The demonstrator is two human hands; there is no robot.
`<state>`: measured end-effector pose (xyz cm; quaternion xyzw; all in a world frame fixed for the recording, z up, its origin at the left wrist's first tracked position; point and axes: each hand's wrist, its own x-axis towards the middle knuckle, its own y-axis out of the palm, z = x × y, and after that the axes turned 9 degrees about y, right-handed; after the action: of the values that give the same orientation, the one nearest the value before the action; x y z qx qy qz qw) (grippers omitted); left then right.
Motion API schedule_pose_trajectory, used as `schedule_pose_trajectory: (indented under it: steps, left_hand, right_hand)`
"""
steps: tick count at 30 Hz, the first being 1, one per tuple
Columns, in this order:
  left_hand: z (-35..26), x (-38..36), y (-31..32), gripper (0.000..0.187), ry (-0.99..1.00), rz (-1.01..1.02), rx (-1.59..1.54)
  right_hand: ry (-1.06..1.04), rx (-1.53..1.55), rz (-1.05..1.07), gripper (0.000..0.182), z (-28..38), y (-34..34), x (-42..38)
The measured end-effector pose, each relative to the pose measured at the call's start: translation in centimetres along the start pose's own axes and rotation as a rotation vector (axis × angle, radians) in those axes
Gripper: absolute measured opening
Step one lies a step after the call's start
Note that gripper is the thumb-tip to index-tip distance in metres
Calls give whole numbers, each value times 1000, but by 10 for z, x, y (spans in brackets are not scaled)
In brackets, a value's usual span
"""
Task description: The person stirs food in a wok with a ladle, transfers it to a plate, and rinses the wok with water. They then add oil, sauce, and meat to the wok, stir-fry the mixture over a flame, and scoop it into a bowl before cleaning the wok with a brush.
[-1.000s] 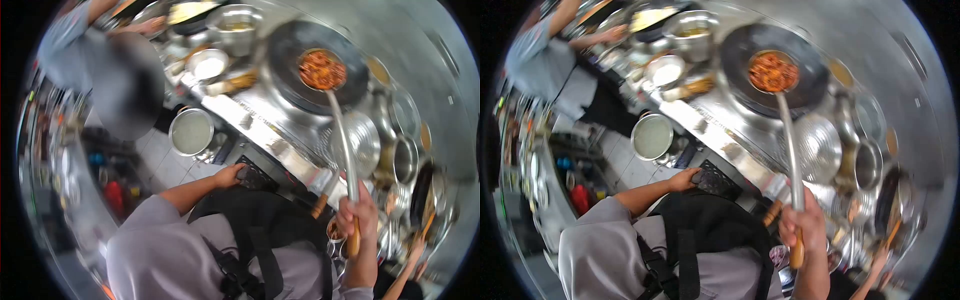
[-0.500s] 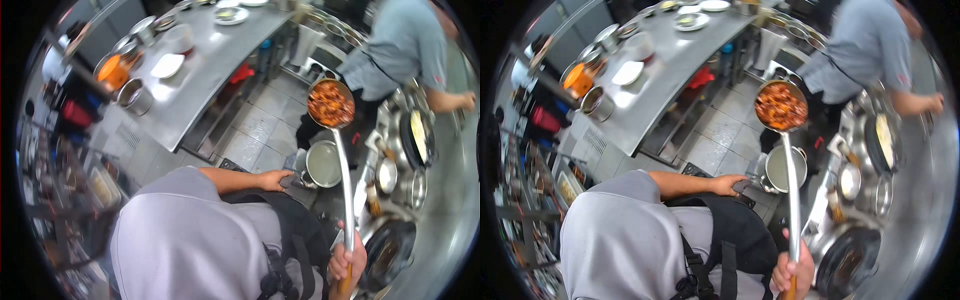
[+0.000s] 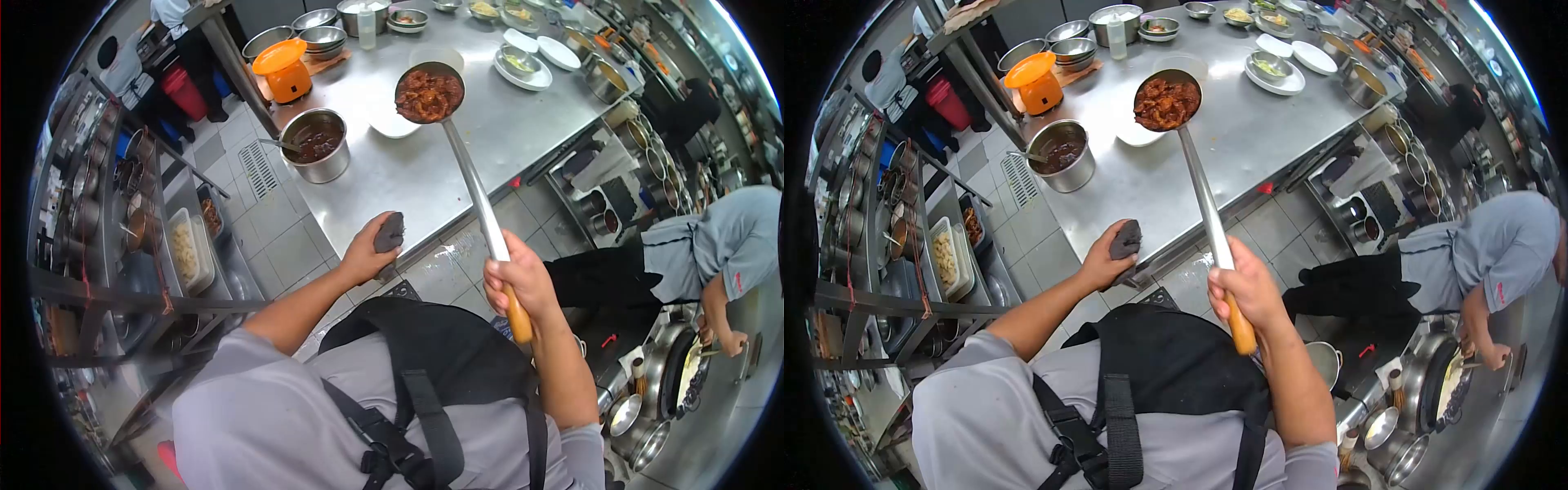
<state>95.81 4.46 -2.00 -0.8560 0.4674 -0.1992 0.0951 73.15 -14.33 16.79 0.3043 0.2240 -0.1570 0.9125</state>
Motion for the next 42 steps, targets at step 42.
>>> schedule_pose_trajectory:
  steps: [42]
  left_hand:
    - [-51, 38, 155, 69, -615, 576, -906]
  right_hand:
    - [-481, 561, 6, 64, -92, -42, -173]
